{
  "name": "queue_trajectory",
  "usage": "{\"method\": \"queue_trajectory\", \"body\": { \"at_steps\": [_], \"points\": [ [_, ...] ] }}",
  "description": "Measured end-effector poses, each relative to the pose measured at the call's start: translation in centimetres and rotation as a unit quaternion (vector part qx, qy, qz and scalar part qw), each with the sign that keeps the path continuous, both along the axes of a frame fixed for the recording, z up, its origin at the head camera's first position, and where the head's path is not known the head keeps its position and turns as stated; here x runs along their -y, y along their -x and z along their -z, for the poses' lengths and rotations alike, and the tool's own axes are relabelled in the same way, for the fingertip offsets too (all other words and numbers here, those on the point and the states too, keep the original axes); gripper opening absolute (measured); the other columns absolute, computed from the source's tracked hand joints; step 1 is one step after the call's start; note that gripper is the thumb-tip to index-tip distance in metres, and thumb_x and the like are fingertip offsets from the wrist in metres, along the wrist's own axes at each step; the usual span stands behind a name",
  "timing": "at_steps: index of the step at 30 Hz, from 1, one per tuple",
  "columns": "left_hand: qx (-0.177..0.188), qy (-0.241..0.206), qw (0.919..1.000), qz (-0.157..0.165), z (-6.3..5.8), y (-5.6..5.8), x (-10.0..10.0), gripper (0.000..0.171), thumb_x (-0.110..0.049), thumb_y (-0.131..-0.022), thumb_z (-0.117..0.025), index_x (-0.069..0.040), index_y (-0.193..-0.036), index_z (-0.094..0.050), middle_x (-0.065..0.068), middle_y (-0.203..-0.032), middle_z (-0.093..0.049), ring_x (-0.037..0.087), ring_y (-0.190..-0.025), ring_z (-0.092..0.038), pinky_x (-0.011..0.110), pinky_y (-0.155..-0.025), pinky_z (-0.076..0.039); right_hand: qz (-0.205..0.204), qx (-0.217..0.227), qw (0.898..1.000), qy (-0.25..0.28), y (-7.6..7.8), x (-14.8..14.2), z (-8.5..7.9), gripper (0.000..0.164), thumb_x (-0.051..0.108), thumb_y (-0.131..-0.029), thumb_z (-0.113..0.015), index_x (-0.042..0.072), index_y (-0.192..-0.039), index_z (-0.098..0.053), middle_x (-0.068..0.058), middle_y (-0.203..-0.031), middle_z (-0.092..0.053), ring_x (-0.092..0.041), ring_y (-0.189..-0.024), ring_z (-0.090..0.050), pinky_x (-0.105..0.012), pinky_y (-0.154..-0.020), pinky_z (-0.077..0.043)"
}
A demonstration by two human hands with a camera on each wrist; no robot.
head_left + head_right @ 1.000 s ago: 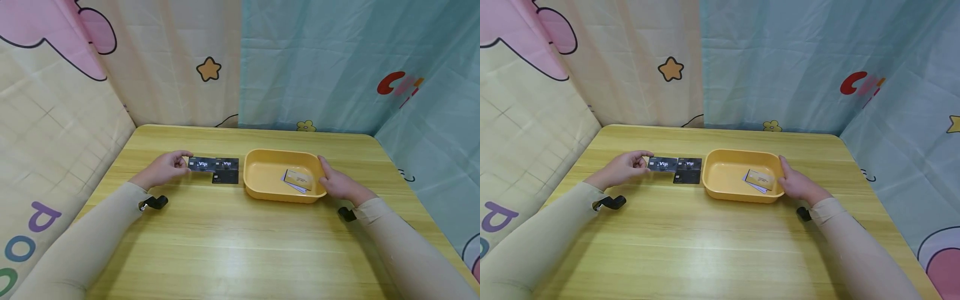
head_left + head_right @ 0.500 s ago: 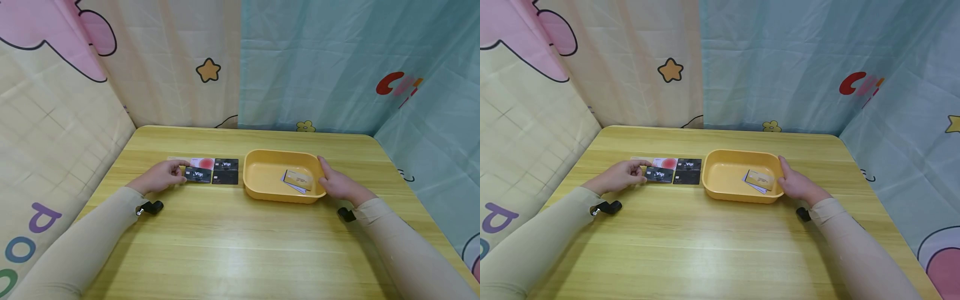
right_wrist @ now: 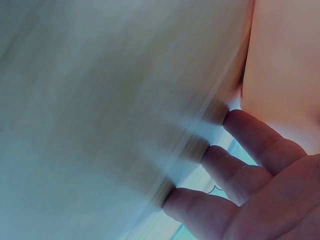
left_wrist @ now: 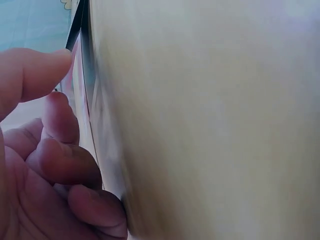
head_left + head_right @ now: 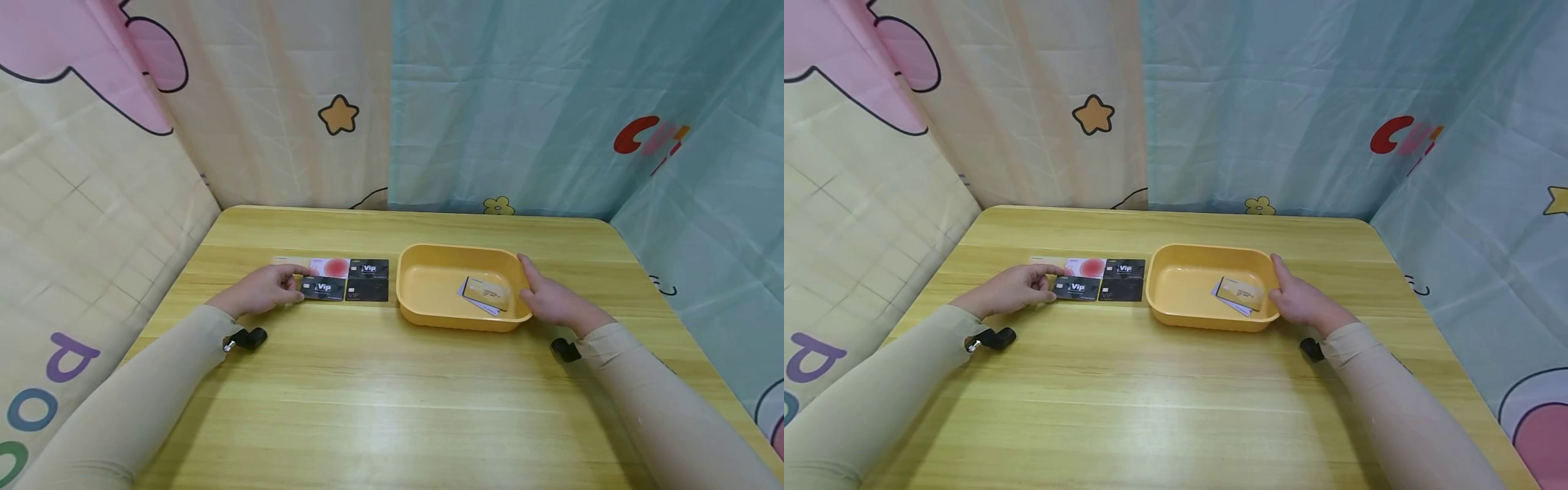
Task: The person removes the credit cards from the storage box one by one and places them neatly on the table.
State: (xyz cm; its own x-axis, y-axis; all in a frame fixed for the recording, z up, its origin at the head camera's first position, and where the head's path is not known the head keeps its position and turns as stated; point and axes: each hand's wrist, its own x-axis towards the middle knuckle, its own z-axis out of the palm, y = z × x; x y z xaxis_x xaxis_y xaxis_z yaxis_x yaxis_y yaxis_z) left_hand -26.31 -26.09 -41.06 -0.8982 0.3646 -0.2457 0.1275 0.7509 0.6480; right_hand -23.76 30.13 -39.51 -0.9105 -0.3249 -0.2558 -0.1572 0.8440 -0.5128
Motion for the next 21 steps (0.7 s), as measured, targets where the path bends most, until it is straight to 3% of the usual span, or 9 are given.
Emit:
{"method": "queue_trajectory", "body": {
  "at_steps": [8, 21],
  "points": [
    [-0.012, 0.025, 0.9995, 0.012, 0.09, 0.07, -0.25, 0.054, -0.022, -0.096, -0.075, -0.018, -0.148, -0.058, 0.007, -0.093, -0.058, 0.021, -0.074, -0.053, 0.03, -0.063, -0.042, 0.0, -0.007, 1.0, -0.007, 0.0, -0.01, 0.04, 0.078, 0.014, -0.105, -0.036, -0.004, -0.164, 0.011, -0.042, -0.166, -0.013, -0.054, -0.144, -0.041, -0.066, -0.117, -0.034],
    [-0.018, 0.031, 0.9992, 0.018, 0.1, 0.02, -0.68, 0.053, -0.021, -0.097, -0.075, -0.014, -0.146, -0.059, 0.006, -0.091, -0.057, 0.02, -0.075, -0.053, 0.031, -0.065, -0.042, 0.009, 0.003, 1.0, -0.001, 0.0, 0.14, -0.06, 0.077, 0.014, -0.105, -0.034, -0.003, -0.164, 0.012, -0.039, -0.169, -0.008, -0.053, -0.149, -0.034, -0.066, -0.12, -0.029]
  ]
}}
